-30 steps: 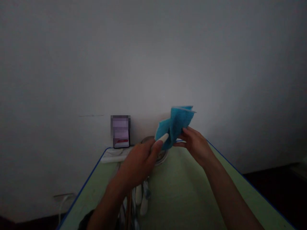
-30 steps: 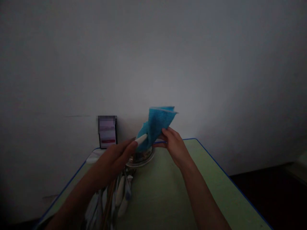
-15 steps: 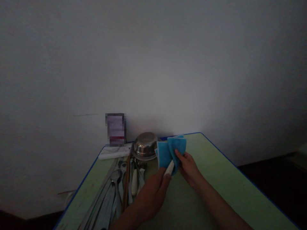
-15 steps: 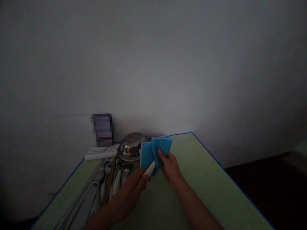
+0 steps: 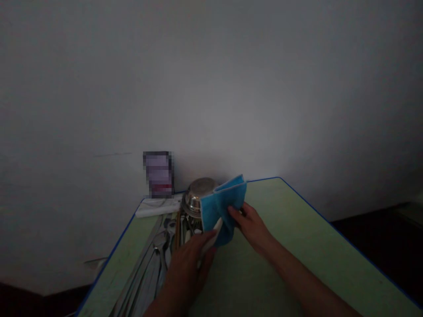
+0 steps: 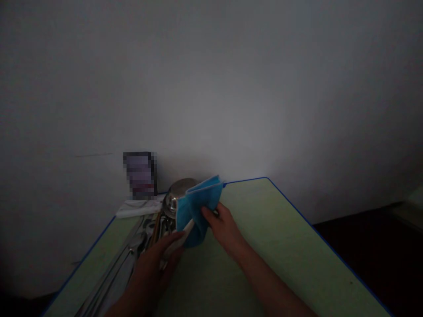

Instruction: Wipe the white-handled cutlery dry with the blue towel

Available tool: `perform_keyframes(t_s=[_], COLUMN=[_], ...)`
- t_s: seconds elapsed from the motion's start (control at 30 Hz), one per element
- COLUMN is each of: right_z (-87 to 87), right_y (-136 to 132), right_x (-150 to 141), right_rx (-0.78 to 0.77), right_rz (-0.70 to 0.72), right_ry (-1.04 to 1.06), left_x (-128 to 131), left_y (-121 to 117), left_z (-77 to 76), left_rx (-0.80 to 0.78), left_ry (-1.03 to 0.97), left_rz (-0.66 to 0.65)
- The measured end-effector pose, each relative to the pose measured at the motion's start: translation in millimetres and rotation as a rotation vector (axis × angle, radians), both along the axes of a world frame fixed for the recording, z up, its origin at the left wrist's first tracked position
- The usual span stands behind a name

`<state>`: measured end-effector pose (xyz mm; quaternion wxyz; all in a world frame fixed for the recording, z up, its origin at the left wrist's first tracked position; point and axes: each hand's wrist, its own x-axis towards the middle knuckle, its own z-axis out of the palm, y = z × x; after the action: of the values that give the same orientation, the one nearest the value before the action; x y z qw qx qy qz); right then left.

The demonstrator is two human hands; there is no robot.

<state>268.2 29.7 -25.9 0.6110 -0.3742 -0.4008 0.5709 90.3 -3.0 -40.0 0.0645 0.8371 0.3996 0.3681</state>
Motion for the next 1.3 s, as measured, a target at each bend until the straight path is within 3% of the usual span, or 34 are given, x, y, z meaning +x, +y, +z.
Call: perform_keyframes(t_s=[0.23, 0.37, 0.5, 0.63, 0.8, 0.9, 1.03, 1.2, 1.3], right_z=[-8.3, -16.6, -9.8, 20.5, 70.4, 85.4, 90.3, 98.4, 104.0], right_y=[-1.7, -3.8, 9.3, 33.5, 53.1, 52.3, 45.3, 38.7, 38.2], right_x=[-9.9, -3.6, -3.6, -7.7, -2.1, 7.4, 20.0, 27.7, 32.2], right_rx=[0.006, 0.044, 0.087, 0.116, 0.196, 0.248, 0.274, 0.255, 0.321], right_rz=[-0.168, -0.224, -0.228, -0.150, -0.023, 0.049, 0.157, 0.285, 0.205], right_ry=[-0.037, -0.085, -0.104, -0.141, -0.214, -0.299, -0.429, -0.512, -0.616], left_x=[-10.7, -12.6, -12.4, -6.8, -2.7, -8.5, -26.6, -48.5, -55.0], left_y=[6.7, 7.6, 9.7, 27.7, 56.8, 59.4, 50.9, 43.2, 46.3], left_z=[-4.3, -8.3, -5.6, 23.6, 95.8, 125.5, 132.4, 127.1, 126.5], left_rx=[0.060, 0.033, -0.025, -0.096, -0.272, -0.461, -0.606, -0.589, -0.546], left_ry=[0.008, -0.024, -0.069, -0.040, 0.184, 0.320, 0.311, 0.257, 0.138], left_rz=[-0.118, -0.109, -0.088, -0.104, -0.280, -0.330, -0.388, -0.343, -0.306])
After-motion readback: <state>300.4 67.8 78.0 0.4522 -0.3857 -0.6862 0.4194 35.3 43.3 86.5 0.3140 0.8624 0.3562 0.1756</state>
